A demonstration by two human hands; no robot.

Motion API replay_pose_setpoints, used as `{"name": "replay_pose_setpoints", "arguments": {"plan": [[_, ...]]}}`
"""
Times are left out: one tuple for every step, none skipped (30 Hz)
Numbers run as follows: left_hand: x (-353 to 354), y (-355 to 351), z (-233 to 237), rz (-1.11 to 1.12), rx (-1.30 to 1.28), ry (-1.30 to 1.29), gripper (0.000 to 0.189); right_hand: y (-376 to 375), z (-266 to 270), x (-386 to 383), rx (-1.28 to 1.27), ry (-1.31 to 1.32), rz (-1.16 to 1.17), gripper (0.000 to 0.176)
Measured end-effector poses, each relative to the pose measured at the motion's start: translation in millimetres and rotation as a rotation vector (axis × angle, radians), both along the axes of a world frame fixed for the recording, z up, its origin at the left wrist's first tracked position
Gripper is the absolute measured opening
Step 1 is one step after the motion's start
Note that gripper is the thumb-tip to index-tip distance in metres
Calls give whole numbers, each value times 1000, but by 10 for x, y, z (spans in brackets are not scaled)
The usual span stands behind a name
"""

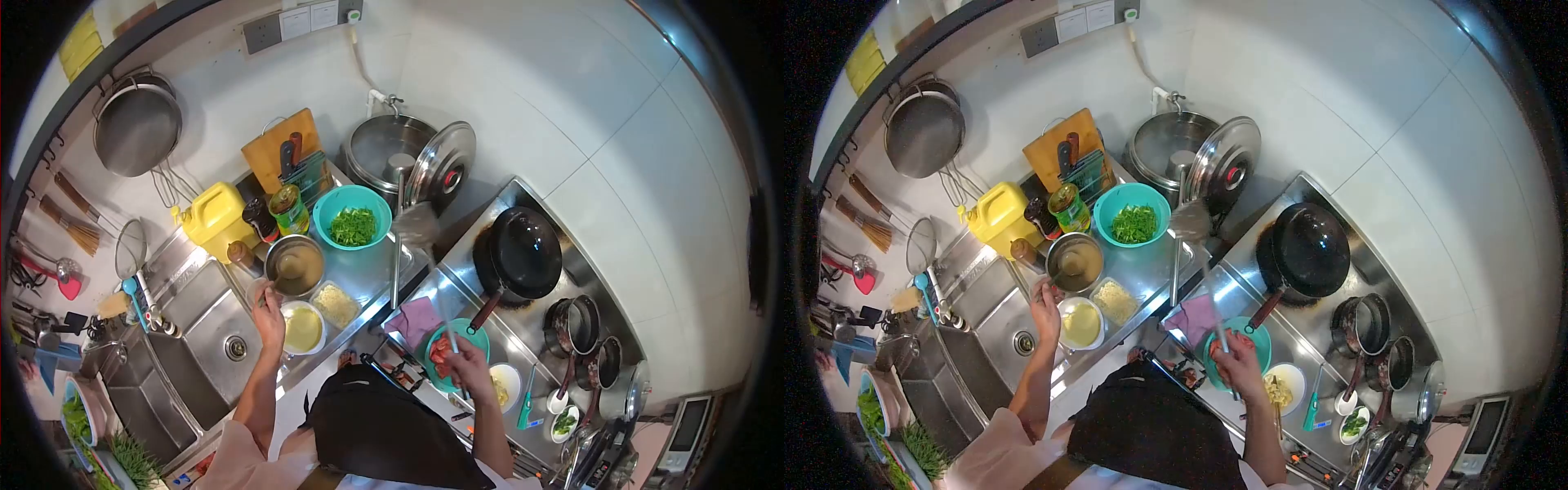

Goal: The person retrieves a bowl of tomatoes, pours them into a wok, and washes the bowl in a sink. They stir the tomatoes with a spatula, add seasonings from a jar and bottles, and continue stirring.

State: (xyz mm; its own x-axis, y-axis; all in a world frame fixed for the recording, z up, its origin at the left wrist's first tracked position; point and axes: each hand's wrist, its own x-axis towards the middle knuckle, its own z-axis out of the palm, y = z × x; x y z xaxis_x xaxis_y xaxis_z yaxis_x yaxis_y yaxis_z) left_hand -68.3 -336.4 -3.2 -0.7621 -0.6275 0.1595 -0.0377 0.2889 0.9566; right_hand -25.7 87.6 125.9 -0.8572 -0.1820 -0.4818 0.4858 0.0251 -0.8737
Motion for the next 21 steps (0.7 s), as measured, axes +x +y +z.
{"name": "replay_pose_setpoints", "arguments": {"plan": [[38,17,67,-1,42,19,34,-120,0,-21,61,22,90,43],[64,25,138,1,84,40,33,-248,6,-60,122,47,182,44],[94,24,213,6,79,35,32,-374,-3,-86,181,70,275,45],[132,20,289,11,73,27,30,-492,-64,-107,174,122,312,46],[170,11,357,15,65,19,29,-608,-166,-132,165,173,348,47],[200,10,427,30,76,20,29,-721,-245,-154,155,225,384,48],[219,14,495,44,87,22,30,-833,-274,-169,209,273,404,46],[232,13,528,58,97,24,30,-935,-293,-180,263,321,422,44],[249,-2,525,61,59,32,30,-1017,-339,-187,317,368,439,43],[274,-22,512,63,21,39,30,-1102,-552,-224,473,657,450,43],[295,-43,498,65,-18,45,30,-1105,-718,-198,426,598,448,42],[309,-73,474,86,78,63,30,-1215,-583,-216,378,539,443,40],[322,-109,449,105,172,82,30,-1304,-506,-234,328,481,435,39],[332,-129,427,122,267,99,30,-1358,-523,-265,276,382,462,35],[329,-106,489,139,297,116,30,-1392,-569,-309,223,284,489,32],[314,-77,579,157,325,134,29,-1406,-599,-339,168,187,515,29],[298,-61,647,173,352,154,29,-1407,-615,-348,84,97,510,27],[288,-59,658,152,324,139,29,-1409,-623,-353,-1,7,503,25],[276,-52,656,129,295,123,29,-1405,-626,-351,-88,-82,494,23],[251,-39,669,103,267,109,29,-1387,-619,-333,-143,-112,471,25],[216,12,713,80,271,111,29,-1347,-607,-295,-198,-140,447,27]]}}
